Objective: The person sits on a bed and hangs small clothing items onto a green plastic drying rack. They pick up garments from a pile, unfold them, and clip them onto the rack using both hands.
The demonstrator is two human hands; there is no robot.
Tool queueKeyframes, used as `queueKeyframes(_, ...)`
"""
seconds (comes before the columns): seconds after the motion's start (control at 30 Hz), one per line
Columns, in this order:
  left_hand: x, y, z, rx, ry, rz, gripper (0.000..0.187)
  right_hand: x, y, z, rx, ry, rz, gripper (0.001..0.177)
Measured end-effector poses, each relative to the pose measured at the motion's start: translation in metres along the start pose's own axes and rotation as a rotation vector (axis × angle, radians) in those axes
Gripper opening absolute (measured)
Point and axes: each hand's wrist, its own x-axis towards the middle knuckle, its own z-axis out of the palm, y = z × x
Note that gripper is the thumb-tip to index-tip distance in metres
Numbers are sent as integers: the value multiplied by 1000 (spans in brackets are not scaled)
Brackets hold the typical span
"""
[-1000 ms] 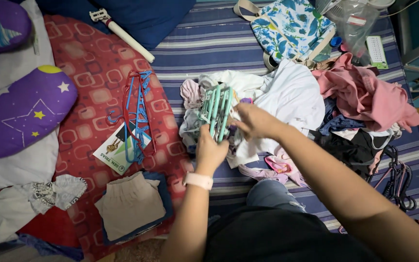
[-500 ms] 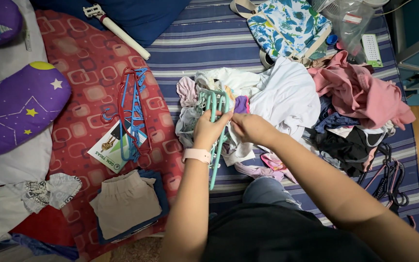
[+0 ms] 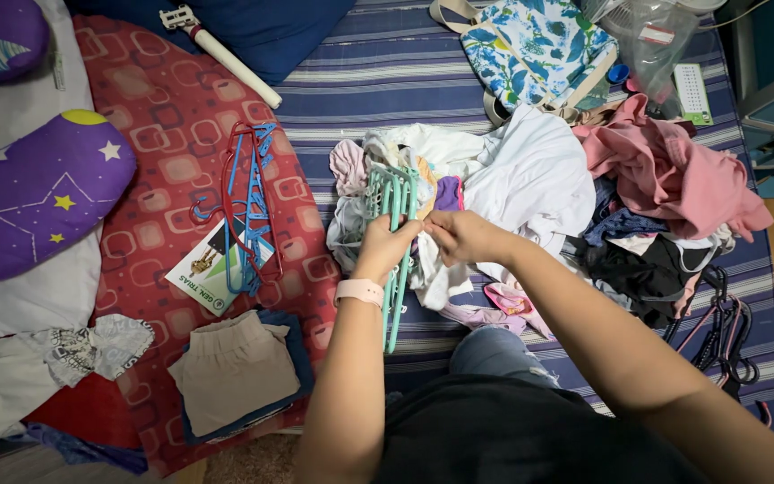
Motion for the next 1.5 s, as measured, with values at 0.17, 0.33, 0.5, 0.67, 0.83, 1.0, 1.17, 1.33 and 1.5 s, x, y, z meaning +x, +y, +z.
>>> queueKeyframes(0.17, -5, -3, -8, 7, -44, -15, 21, 4, 10, 7, 130, -111, 200, 22)
queueKeyframes(0.33, -7, 0, -1, 7, -202, -47, 28, 12, 42, 14, -102, -126, -48, 42)
queueKeyframes(0.5, -11, 23, 11, 294, 203, 198, 29, 5, 82, 25, -314, -324, 324, 41)
queueKeyframes(0.67, -39, 65, 9, 355, 291, 298, 29, -21, 137, 9, -646, -481, 474, 50)
queueKeyframes(0.83, -61, 112, -4, 520, 312, 696, 22, -68, 165, -7, -664, -384, 801, 46)
queueKeyframes(1.0, -78, 125, -7, 549, 173, 725, 23, -59, 127, -24, -656, -5, 530, 60)
queueKeyframes(1.17, -83, 111, 2, 550, 164, 745, 22, 3, 41, -24, -278, 611, -305, 45)
queueKeyframes(1.33, -83, 89, 5, 596, 313, 685, 27, 21, -9, -19, 26, 495, 42, 27)
queueKeyframes(1.5, -78, 70, 0, 963, 429, 341, 33, 13, 4, -9, 331, 345, 58, 26)
